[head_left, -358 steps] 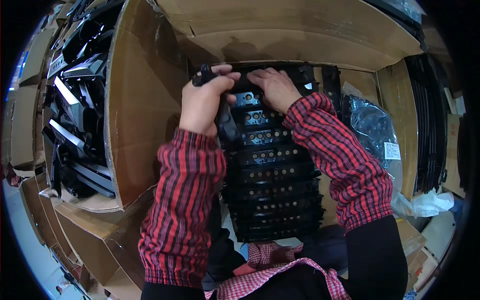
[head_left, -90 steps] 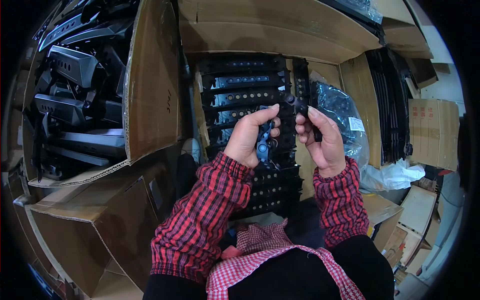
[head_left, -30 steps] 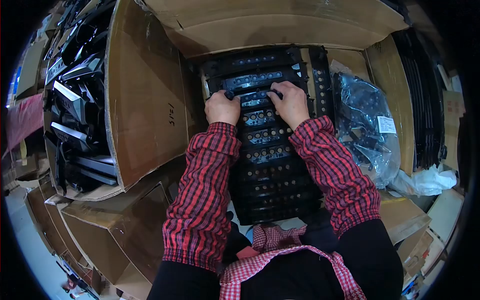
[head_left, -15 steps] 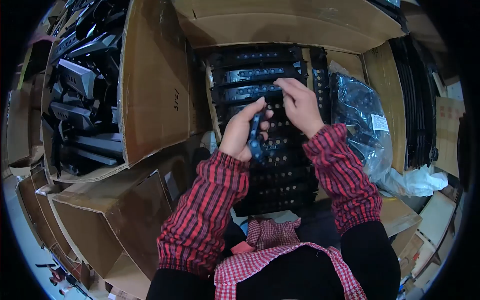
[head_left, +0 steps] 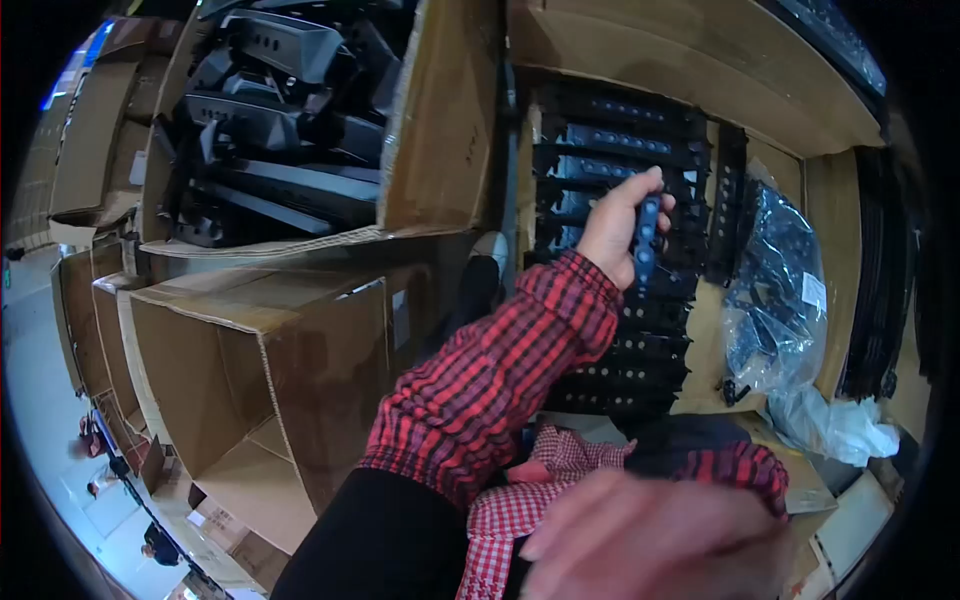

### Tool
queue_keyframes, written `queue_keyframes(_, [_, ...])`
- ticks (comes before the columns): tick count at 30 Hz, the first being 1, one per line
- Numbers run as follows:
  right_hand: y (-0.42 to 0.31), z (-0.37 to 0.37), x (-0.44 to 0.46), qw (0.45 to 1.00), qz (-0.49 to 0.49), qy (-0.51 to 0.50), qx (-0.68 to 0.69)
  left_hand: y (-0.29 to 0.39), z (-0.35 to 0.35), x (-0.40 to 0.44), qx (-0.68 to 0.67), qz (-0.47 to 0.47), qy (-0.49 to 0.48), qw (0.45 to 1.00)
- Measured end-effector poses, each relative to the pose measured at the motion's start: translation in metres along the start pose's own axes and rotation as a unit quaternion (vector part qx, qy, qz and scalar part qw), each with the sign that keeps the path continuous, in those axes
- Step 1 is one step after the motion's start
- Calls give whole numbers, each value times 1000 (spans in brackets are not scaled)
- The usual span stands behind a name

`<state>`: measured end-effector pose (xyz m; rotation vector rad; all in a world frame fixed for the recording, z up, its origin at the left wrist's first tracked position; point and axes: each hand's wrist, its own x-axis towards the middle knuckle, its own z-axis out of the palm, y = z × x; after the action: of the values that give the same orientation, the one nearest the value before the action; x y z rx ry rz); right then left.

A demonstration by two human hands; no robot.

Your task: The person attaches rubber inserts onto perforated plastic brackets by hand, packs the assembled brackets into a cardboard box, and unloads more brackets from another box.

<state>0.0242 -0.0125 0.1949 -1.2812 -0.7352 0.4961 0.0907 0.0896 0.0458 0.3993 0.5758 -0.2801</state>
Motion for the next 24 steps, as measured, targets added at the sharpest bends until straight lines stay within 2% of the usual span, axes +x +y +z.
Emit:
queue_keyframes(7, [-6,27,6,994,-53,-92,20,-1,6,-2,44,-15,-4,999])
queue_keyframes(11, [-14,34,0,991,-76,-110,23,1,6,-8,46,-8,15,999])
queue_keyframes(17, [-21,48,-11,982,-108,-140,60,8,12,-13,48,-32,-33,998])
queue_keyframes(24, [-22,44,-13,981,-95,-155,62,12,11,-18,65,-14,-3,998])
